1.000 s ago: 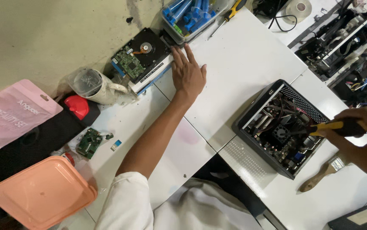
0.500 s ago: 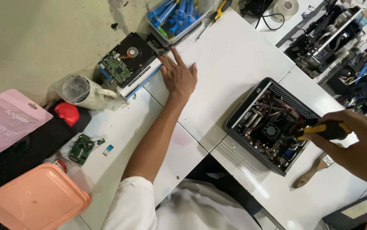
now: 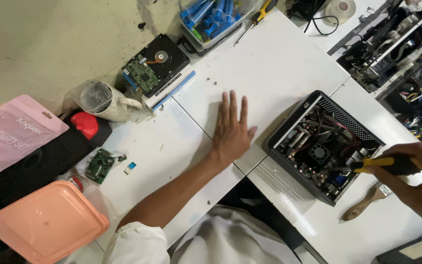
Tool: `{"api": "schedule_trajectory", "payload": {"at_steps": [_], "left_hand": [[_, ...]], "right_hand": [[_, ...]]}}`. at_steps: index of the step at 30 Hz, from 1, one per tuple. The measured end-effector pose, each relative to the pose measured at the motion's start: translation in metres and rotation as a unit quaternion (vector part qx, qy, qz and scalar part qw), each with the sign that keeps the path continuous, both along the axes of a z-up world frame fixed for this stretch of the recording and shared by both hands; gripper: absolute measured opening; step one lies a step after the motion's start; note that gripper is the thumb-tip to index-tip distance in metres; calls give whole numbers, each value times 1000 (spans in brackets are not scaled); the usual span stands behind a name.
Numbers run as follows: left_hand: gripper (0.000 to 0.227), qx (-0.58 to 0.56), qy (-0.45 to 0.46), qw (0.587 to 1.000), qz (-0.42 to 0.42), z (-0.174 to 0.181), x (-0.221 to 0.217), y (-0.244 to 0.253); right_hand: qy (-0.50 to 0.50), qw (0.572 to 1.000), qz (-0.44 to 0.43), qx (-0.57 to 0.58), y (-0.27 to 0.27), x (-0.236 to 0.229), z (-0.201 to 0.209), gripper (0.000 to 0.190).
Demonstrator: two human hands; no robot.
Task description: The person uses a screwdriver to remove screws from a computer case and then detaches the motherboard. They use a brush to clean the inside of the case and then place the motherboard on the table.
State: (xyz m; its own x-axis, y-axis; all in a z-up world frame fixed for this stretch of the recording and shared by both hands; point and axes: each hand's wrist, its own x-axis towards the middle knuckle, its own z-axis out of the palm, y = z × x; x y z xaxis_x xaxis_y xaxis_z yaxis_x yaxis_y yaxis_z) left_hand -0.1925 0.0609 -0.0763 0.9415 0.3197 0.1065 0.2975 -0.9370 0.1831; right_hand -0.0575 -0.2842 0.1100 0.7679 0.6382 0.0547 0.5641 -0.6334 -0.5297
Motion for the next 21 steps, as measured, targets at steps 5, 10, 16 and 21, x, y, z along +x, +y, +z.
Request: {"api": "schedule_trajectory", "payload": {"at_steps": [5,10,16,21], "left_hand": [[82,-64,-26,991,-117,12,1,-30],[68,-44,-59,978,-196,8,6,-31],[67,-140,-108,958,-224,-3,-4,-28],[75,-144,-82,962,-217,1,-13,-29]], "right_hand": [[-8,998,-53,21,-34,0,-29,35],[24,997,-80,4,-53,4,-43,36],[-6,998,-58,2,-47,-3,-42,39],[-1,1000,-17,10,-26,-4,-37,37]]}}
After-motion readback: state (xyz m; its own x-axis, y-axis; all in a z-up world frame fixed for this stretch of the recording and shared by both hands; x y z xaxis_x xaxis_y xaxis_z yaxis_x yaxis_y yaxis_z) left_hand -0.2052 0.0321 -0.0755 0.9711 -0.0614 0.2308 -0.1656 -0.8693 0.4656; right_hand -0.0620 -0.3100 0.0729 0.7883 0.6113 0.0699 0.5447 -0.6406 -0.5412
